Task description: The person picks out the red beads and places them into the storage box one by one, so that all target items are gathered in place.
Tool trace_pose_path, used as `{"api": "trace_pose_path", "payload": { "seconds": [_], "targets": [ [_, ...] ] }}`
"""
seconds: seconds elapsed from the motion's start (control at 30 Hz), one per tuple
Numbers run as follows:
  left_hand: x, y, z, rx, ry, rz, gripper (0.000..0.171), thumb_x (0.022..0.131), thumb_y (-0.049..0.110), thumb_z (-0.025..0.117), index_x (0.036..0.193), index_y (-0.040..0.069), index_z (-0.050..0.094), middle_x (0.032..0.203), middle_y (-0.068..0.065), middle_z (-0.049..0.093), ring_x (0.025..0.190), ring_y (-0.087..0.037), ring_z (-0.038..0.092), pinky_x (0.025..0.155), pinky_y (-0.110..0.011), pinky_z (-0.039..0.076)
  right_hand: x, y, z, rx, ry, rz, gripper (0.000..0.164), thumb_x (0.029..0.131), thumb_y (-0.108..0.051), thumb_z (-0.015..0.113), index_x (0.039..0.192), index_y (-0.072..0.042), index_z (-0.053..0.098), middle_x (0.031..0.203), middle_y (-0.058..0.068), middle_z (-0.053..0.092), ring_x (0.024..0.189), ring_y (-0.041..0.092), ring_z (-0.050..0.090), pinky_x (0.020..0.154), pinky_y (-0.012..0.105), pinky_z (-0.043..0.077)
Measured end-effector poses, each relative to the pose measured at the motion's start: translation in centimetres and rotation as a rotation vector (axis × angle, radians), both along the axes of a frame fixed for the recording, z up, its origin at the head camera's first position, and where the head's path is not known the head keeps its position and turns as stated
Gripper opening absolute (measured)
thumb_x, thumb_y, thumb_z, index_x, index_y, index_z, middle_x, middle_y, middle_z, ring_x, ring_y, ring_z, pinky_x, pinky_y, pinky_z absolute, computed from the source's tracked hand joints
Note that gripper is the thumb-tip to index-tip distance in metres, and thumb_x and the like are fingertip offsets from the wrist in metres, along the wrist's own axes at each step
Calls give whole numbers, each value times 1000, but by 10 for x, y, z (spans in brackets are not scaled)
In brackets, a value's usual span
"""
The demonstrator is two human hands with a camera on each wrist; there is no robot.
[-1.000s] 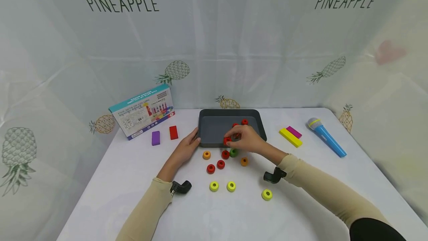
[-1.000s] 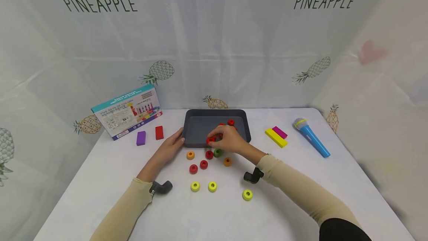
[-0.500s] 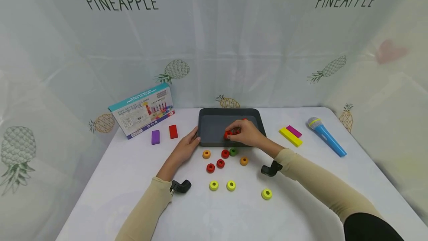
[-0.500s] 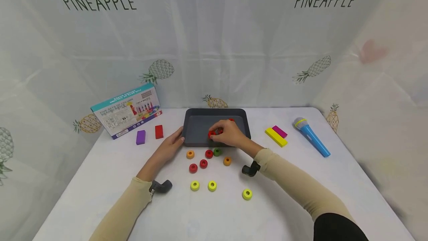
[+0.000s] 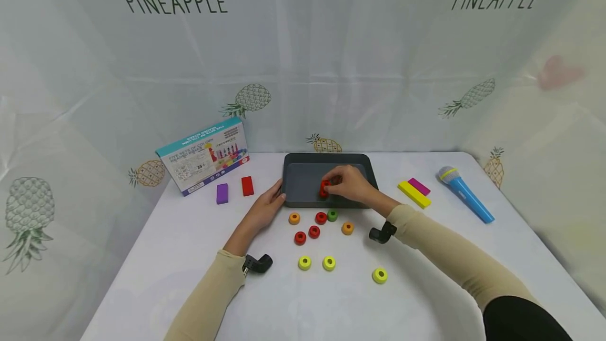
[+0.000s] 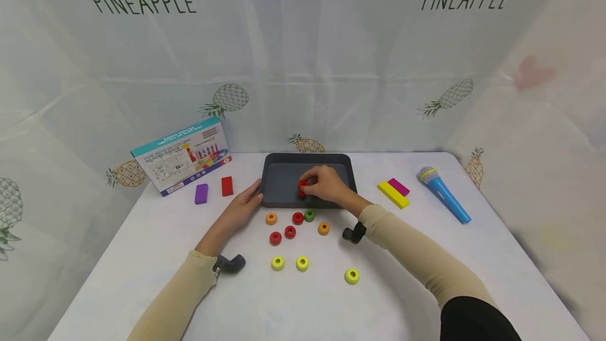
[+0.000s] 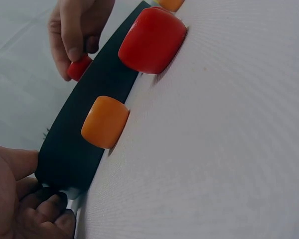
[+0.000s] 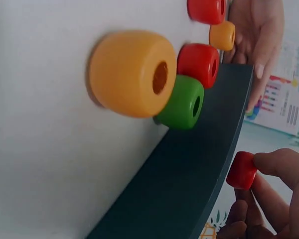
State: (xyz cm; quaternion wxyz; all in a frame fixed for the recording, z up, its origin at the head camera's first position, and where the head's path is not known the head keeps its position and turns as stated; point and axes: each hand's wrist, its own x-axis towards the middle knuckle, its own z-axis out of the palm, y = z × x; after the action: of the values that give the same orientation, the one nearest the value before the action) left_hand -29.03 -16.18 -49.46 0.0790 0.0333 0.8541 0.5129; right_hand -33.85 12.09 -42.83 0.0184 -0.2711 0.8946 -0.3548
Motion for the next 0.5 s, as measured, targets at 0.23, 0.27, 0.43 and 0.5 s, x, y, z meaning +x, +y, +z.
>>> {"api": "trace_pose_path", "payload": {
  "seconds": [0.23, 0.27, 0.43, 0.5],
  "targets": [
    [1, 2, 0, 23, -19, 10, 60, 106, 40, 51, 160, 37, 26, 167, 7, 29, 157, -19, 23, 125, -49, 25, -9, -1, 3, 11, -43, -41, 27, 89, -13, 76, 115, -7, 76, 115, 11, 75, 96, 23, 67, 73, 29, 57],
    [1, 2, -1, 22, -21, 10, 60, 106, 40, 51, 160, 37, 25, 167, 8, 29, 157, -19, 23, 125, -49, 25, -10, 0, 3, 15, -48, -48, 27, 89, -13, 76, 115, -8, 77, 115, 11, 75, 97, 23, 66, 74, 29, 57],
    [0, 2, -2, 21, -19, 15, 60, 105, 40, 51, 160, 38, 25, 167, 9, 28, 157, -18, 23, 125, -48, 26, -17, -1, -1, 41, -60, -64, 26, 90, -16, 76, 115, -10, 77, 114, 10, 75, 97, 22, 66, 77, 31, 57],
    [0, 2, -1, 20, -16, 15, 60, 106, 40, 51, 160, 37, 25, 167, 9, 28, 157, -17, 23, 125, -47, 25, -20, -2, -3, 45, -65, -64, 27, 90, -16, 76, 116, -9, 76, 112, 10, 75, 94, 21, 66, 76, 32, 58]
  ]
}}
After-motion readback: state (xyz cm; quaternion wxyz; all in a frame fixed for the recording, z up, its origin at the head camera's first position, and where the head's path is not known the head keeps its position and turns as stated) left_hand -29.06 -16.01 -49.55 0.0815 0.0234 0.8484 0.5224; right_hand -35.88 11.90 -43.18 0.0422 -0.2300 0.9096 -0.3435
